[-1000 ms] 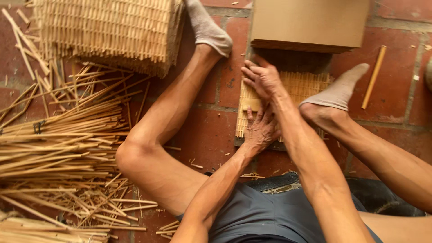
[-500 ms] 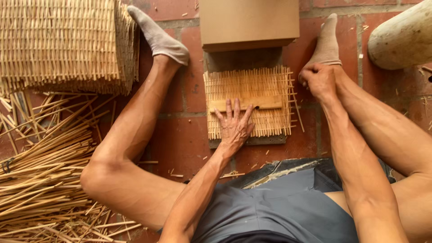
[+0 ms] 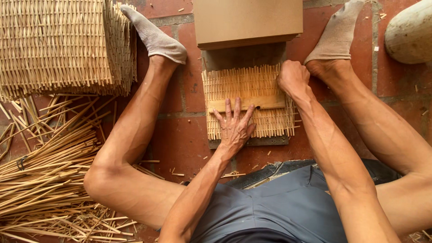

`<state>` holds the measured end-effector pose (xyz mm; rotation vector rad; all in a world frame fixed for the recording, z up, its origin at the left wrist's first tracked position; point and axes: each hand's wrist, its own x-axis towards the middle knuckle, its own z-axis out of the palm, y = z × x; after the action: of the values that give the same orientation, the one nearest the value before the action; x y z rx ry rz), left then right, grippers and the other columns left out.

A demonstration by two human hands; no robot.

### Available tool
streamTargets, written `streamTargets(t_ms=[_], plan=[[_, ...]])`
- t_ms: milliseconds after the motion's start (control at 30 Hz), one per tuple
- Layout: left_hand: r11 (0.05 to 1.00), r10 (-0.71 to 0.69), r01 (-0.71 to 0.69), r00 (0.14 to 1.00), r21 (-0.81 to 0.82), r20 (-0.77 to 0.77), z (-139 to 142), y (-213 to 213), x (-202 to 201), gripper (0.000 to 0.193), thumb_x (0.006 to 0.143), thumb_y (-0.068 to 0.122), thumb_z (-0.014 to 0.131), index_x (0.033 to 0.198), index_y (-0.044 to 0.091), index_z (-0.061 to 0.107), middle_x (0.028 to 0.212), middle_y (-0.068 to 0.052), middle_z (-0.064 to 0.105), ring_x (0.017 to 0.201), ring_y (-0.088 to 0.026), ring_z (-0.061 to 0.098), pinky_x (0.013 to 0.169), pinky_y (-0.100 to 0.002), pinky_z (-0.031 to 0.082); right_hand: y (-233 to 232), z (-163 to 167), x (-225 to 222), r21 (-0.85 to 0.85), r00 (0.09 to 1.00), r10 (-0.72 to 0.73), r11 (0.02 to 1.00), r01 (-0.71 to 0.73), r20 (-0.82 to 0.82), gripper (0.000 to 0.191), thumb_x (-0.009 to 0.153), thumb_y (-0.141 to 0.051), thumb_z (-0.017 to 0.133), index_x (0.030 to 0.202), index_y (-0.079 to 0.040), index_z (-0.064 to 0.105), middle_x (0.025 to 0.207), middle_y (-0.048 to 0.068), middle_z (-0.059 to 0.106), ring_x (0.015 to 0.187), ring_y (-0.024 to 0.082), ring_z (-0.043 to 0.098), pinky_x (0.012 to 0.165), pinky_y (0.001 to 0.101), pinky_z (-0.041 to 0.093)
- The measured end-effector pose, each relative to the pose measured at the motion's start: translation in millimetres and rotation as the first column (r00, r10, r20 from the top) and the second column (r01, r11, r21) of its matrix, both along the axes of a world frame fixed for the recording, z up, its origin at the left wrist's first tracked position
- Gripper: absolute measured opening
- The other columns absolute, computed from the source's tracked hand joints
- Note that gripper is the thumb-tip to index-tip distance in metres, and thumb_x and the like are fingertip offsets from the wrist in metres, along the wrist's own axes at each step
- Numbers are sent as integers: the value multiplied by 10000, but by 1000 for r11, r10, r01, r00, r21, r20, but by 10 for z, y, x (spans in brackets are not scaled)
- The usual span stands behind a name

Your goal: The person sits on a brick floor weaving thin bamboo sticks into a square lattice mat, using a wooden bar to press rows tight. They then stir paste in a bucket, roll paste onto a board with a paint roller, lay the woven mat onto the pasted board, and press the assembly together.

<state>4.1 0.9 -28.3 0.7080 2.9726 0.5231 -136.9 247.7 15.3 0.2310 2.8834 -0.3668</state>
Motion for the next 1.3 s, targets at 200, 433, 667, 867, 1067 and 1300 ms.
streamTargets(t_ms=[200,433,667,867,1067,1300], plan=[[1000,0,0,1000,-21,-15,96,6,-30,822,856,562,751,1565,333,406,1703,-153,141,1548,-489,57,1098,-886,44,151,-36,-137,-543,751,-399,522,658,527,207,928,-133,723,938,73,721,831,237,717,622,225,561,464,339,370],[1000,4,-4,1000,-27,-3,52,8,-28,810,884,560,733,1583,343,387,1714,-141,84,1565,-476,22,1108,-883,35,185,78,134,-831,780,-349,6,557,520,292,966,-62,599,1224,73,624,975,141,756,579,107,614,445,224,473],[962,-52,18,992,-273,-116,32,-3,-129,737,908,266,645,1562,432,346,1670,-117,165,1495,-453,120,1049,-856,82,190,392,316,-896,837,-416,101,432,356,458,977,-22,592,1427,28,518,1071,140,774,587,77,606,466,210,478],[980,-148,162,981,-117,124,175,-162,-357,557,1031,215,532,1549,373,404,1609,-197,354,1371,-449,426,996,-679,374,208,316,1296,-633,940,-242,695,341,241,142,897,-106,706,989,-35,787,815,133,764,611,107,669,536,236,536],[937,-232,235,972,-258,41,297,-180,-426,614,990,157,534,1552,383,428,1548,-178,423,1301,-421,485,971,-668,403,82,83,1856,-555,809,-394,589,587,437,143,873,-102,719,981,-29,781,771,85,758,550,117,646,499,296,528],[952,-205,205,979,-227,22,292,-179,-364,627,960,159,531,1538,369,411,1558,-186,391,1335,-439,461,957,-706,388,86,-137,1810,-367,927,-264,862,350,265,218,911,-115,721,728,5,728,624,144,698,503,158,627,489,308,500]])
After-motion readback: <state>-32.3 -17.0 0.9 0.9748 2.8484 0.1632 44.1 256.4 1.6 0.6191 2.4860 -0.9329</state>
